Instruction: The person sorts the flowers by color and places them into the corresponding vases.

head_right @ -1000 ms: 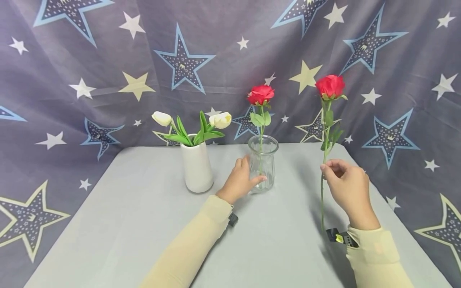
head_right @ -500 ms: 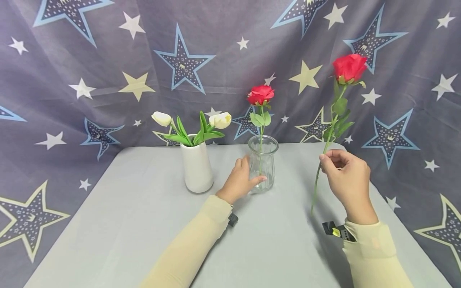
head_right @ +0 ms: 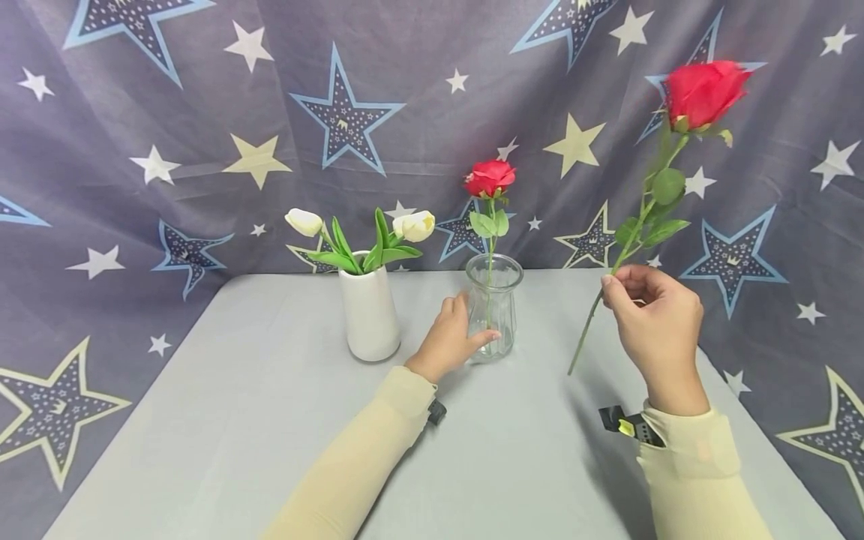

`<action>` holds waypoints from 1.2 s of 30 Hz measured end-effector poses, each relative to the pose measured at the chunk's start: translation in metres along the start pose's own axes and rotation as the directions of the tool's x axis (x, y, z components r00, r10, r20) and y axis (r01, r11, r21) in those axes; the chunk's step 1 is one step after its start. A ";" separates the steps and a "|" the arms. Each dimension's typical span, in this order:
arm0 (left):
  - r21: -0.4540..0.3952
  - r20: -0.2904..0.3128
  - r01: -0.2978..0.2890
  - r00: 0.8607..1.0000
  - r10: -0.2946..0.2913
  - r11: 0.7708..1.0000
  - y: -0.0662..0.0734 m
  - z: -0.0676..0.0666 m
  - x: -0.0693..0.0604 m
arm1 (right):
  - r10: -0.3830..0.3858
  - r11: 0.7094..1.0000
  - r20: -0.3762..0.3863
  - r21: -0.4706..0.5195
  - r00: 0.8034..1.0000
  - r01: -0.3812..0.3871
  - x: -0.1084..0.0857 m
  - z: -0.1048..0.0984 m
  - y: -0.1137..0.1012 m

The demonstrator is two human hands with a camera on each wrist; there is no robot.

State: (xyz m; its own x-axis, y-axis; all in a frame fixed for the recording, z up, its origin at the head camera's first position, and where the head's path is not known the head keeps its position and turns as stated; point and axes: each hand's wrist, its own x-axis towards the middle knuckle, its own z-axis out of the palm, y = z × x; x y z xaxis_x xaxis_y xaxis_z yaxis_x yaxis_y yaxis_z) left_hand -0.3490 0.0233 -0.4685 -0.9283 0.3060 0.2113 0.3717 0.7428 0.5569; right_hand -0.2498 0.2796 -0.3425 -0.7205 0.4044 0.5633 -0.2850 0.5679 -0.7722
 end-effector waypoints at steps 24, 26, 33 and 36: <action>-0.016 0.025 0.027 0.999 -0.026 1.000 0.002 -0.003 -0.002 | -0.021 0.807 -0.191 0.576 0.981 0.129 0.010 0.004 -0.041; -0.020 0.025 0.031 0.999 -0.031 0.999 0.002 -0.003 -0.002 | -0.028 0.779 -0.213 0.608 0.977 0.154 0.010 0.005 -0.048; -0.034 0.011 0.029 1.000 -0.029 0.999 0.002 -0.004 -0.001 | -0.047 0.687 -0.287 0.685 0.957 0.240 0.012 0.011 -0.062; -0.032 0.009 0.028 1.000 -0.028 0.999 0.001 -0.004 -0.003 | -0.016 0.637 -0.316 0.728 0.949 0.253 0.012 0.012 -0.064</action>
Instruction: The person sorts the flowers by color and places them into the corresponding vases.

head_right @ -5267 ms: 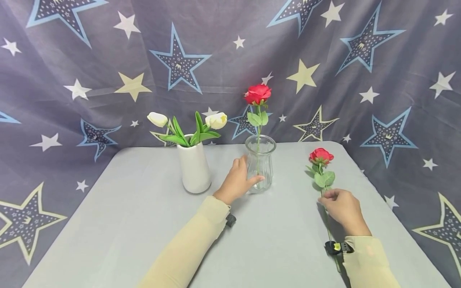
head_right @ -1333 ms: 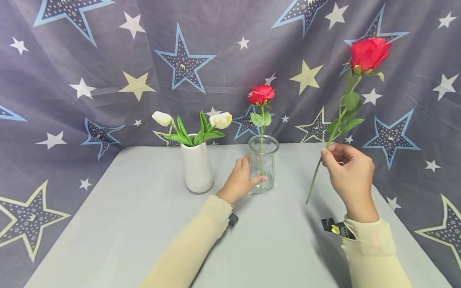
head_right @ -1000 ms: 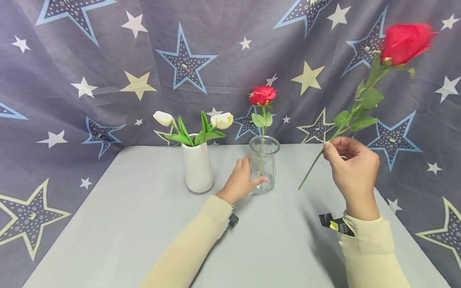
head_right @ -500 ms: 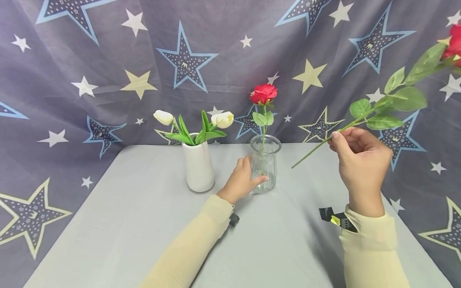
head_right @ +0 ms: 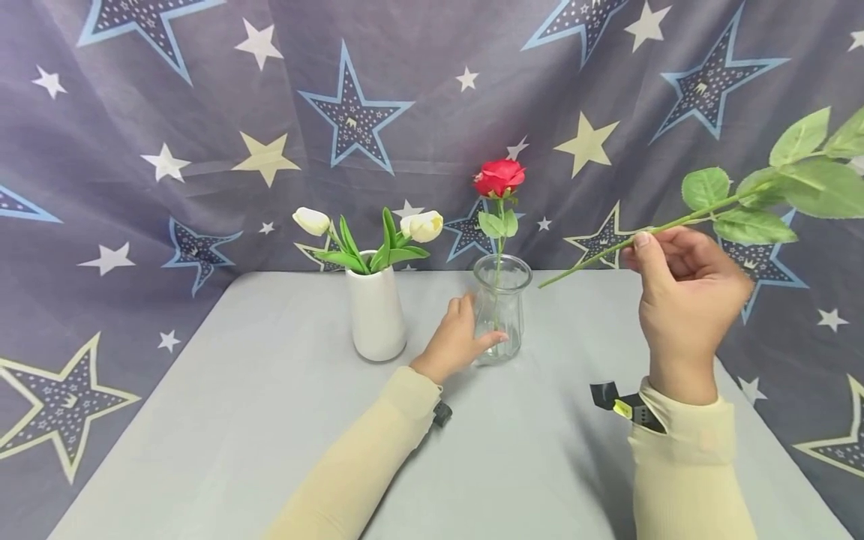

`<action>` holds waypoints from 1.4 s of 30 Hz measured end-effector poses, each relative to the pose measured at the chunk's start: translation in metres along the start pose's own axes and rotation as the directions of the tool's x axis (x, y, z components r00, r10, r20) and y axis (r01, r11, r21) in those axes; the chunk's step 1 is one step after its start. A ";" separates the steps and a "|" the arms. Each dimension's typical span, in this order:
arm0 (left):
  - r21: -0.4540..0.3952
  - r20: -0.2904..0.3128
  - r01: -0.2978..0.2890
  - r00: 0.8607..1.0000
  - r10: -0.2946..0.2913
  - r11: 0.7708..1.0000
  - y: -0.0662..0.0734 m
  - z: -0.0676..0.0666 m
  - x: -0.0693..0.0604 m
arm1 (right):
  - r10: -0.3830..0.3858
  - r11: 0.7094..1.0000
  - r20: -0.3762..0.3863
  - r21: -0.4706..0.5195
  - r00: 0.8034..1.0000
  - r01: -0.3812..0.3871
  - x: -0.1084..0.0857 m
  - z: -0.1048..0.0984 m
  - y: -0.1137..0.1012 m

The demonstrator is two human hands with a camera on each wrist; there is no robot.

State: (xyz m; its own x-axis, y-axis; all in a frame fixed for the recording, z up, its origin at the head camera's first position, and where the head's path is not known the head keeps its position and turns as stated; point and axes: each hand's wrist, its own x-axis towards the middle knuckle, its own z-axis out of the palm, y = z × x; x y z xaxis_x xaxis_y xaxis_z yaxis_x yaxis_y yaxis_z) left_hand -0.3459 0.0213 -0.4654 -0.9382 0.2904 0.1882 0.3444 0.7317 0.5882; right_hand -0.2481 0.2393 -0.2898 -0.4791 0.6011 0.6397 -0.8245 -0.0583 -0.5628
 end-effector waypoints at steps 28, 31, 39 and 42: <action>0.024 -0.001 -0.006 1.000 0.006 1.000 0.000 -0.002 0.001 | 0.001 1.000 0.079 0.008 0.997 -0.002 -0.010 0.007 0.025; 0.031 0.003 -0.008 1.000 0.008 0.999 -0.001 -0.002 0.001 | 0.022 0.999 0.100 -0.031 0.995 -0.019 -0.011 0.007 0.028; 0.012 0.005 -0.004 1.000 0.004 1.000 -0.001 0.001 0.001 | 0.079 0.991 0.144 -0.117 0.986 -0.062 -0.015 0.006 0.038; 0.011 0.007 -0.003 1.000 0.003 1.000 -0.001 0.002 0.002 | 0.086 0.988 0.163 -0.138 0.983 -0.063 -0.017 0.006 0.043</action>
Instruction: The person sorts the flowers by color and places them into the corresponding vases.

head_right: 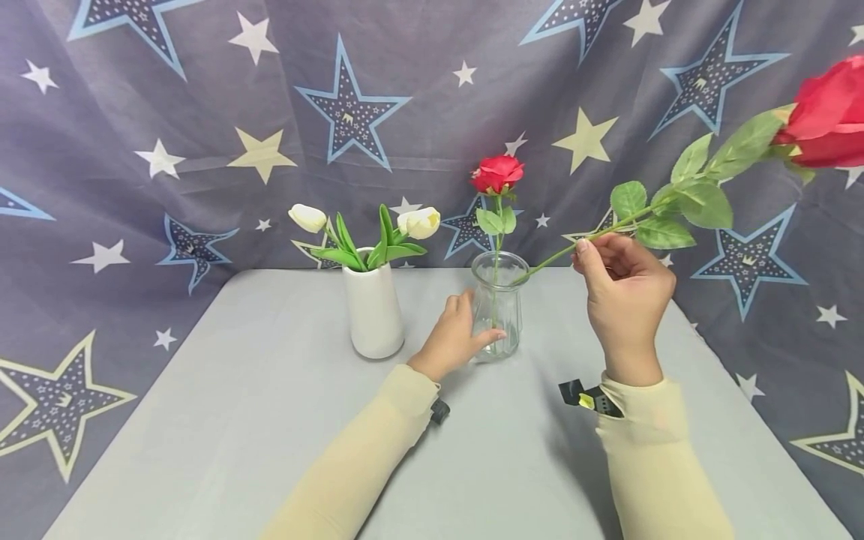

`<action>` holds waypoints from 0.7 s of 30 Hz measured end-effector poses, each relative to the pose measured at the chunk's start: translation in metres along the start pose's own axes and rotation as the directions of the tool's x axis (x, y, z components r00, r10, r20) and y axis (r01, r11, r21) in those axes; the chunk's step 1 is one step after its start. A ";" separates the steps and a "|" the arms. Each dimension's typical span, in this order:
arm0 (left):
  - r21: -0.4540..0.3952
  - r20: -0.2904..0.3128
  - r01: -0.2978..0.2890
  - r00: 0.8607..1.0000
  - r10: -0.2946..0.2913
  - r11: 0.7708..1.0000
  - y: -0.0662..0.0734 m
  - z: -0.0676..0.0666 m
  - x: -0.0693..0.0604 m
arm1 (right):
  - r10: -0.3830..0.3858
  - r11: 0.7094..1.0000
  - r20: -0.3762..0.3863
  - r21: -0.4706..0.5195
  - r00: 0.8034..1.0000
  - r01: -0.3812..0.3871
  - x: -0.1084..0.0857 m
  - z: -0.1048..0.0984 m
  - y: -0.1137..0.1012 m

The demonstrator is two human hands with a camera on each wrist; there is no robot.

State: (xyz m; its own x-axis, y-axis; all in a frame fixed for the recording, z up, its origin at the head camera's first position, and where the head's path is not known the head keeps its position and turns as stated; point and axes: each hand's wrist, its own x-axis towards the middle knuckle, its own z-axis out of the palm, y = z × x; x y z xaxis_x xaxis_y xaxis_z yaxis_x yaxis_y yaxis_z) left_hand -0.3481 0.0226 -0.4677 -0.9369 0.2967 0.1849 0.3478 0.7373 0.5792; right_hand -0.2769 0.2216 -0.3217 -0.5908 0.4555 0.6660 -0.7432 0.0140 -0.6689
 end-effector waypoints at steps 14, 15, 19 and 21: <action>0.023 0.000 -0.008 1.000 0.008 1.000 0.001 -0.001 -0.001 | 0.050 0.970 0.080 -0.242 0.996 -0.029 -0.011 0.009 0.010; 0.027 -0.001 -0.008 1.000 0.008 1.000 0.001 -0.002 -0.001 | 0.053 0.964 0.085 -0.263 0.995 -0.029 -0.012 0.009 0.011; 0.024 -0.006 -0.010 1.000 0.011 1.000 0.001 -0.002 -0.001 | 0.067 0.946 0.105 -0.323 0.992 -0.030 -0.013 0.011 0.016; 0.024 -0.007 -0.012 1.000 0.012 1.000 0.001 -0.001 -0.001 | 0.070 0.939 0.114 -0.342 0.991 -0.027 -0.014 0.010 0.019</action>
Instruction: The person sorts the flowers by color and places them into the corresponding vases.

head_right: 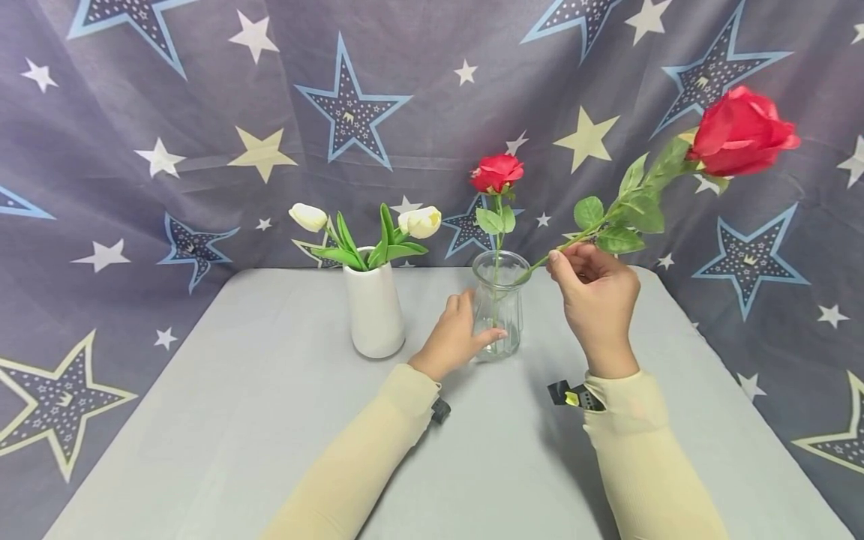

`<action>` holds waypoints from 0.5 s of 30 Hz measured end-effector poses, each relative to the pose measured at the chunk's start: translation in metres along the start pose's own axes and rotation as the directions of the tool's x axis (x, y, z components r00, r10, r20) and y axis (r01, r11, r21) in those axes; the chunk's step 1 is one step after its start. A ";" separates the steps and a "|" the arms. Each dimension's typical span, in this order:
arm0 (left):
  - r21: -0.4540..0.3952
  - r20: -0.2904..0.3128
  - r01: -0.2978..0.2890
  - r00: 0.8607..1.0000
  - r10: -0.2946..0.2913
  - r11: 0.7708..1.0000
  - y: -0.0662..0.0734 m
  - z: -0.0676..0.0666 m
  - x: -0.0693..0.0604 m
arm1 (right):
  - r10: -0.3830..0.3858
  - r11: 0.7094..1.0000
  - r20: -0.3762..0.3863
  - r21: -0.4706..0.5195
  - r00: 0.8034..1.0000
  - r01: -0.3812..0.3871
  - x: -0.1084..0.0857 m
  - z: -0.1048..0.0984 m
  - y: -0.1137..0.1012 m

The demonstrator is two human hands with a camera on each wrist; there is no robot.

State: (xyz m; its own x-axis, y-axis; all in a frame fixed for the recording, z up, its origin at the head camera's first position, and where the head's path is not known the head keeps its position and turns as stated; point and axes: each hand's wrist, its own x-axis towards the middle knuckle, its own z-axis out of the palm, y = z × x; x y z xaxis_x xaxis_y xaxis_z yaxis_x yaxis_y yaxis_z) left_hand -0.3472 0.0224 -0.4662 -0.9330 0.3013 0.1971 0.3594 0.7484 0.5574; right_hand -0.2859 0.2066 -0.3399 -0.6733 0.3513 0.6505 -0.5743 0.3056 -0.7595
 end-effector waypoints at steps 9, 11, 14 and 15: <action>0.018 -0.010 -0.005 1.000 0.005 1.000 -0.002 0.003 0.001 | 0.038 0.996 -0.002 -0.080 0.999 -0.038 0.001 -0.001 0.008; 0.016 -0.006 -0.001 1.000 0.001 1.000 -0.002 0.003 0.001 | 0.029 0.998 -0.001 -0.059 1.000 -0.029 0.001 -0.001 0.005; 0.012 0.000 0.005 1.000 -0.005 1.000 -0.001 0.002 0.000 | -0.033 0.999 0.008 0.008 0.999 0.033 0.002 -0.001 0.002; 0.007 0.001 0.006 1.000 -0.006 1.000 -0.001 0.002 0.000 | -0.068 0.998 0.012 0.018 0.998 0.068 0.002 0.000 0.001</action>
State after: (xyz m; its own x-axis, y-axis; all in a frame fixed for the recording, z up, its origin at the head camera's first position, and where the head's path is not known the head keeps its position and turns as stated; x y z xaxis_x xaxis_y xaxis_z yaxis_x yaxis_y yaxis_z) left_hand -0.3479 0.0228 -0.4680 -0.9351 0.2971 0.1932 0.3539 0.7543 0.5531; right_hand -0.2878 0.2078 -0.3393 -0.6382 0.3191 0.7006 -0.6268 0.3131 -0.7135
